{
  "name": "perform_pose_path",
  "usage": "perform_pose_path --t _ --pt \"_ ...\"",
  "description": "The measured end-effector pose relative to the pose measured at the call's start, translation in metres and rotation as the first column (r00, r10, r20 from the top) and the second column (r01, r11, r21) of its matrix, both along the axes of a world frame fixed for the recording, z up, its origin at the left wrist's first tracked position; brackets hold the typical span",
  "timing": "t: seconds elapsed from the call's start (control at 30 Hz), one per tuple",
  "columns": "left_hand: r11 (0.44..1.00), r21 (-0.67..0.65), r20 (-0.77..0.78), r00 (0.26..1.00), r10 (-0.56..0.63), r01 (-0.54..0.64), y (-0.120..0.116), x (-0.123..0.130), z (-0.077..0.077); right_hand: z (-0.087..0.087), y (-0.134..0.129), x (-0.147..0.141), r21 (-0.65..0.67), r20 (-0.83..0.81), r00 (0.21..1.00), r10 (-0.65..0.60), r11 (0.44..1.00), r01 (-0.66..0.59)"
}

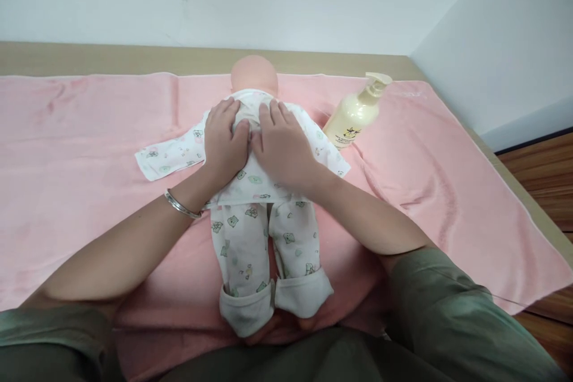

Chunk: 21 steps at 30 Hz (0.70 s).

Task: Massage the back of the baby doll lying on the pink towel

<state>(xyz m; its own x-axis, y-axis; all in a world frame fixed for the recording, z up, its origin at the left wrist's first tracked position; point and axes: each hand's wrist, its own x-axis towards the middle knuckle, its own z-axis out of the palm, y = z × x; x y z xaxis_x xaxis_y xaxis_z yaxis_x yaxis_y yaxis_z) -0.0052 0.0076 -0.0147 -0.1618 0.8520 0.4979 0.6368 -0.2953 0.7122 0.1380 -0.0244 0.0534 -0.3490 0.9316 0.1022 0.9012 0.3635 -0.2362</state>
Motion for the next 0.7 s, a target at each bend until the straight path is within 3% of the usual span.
perform_pose_path --t 0.13,0.3,0.4,0.53,0.7 --pt "0.999 -0.044 -0.016 1.000 0.019 -0.019 0.001 -0.001 0.006 0.001 -0.014 -0.002 0.052 0.035 0.996 0.083 0.995 -0.085" --pt "0.993 0.100 -0.053 0.997 -0.057 0.062 -0.001 -0.004 0.003 -0.001 0.027 0.009 -0.010 -0.067 0.996 0.064 0.998 -0.064" --pt "0.989 0.123 -0.049 0.996 -0.073 0.079 -0.002 -0.005 -0.002 -0.006 0.041 0.011 -0.025 -0.126 0.992 0.026 0.999 -0.029" --pt "0.999 0.039 -0.007 1.000 0.003 -0.003 -0.001 -0.003 -0.002 -0.006 0.023 0.006 -0.067 -0.148 0.989 0.008 0.998 -0.018" --pt "0.998 -0.056 0.025 0.999 0.040 -0.038 -0.002 -0.001 0.007 0.014 -0.004 0.003 -0.032 -0.143 0.989 0.041 0.998 -0.046"
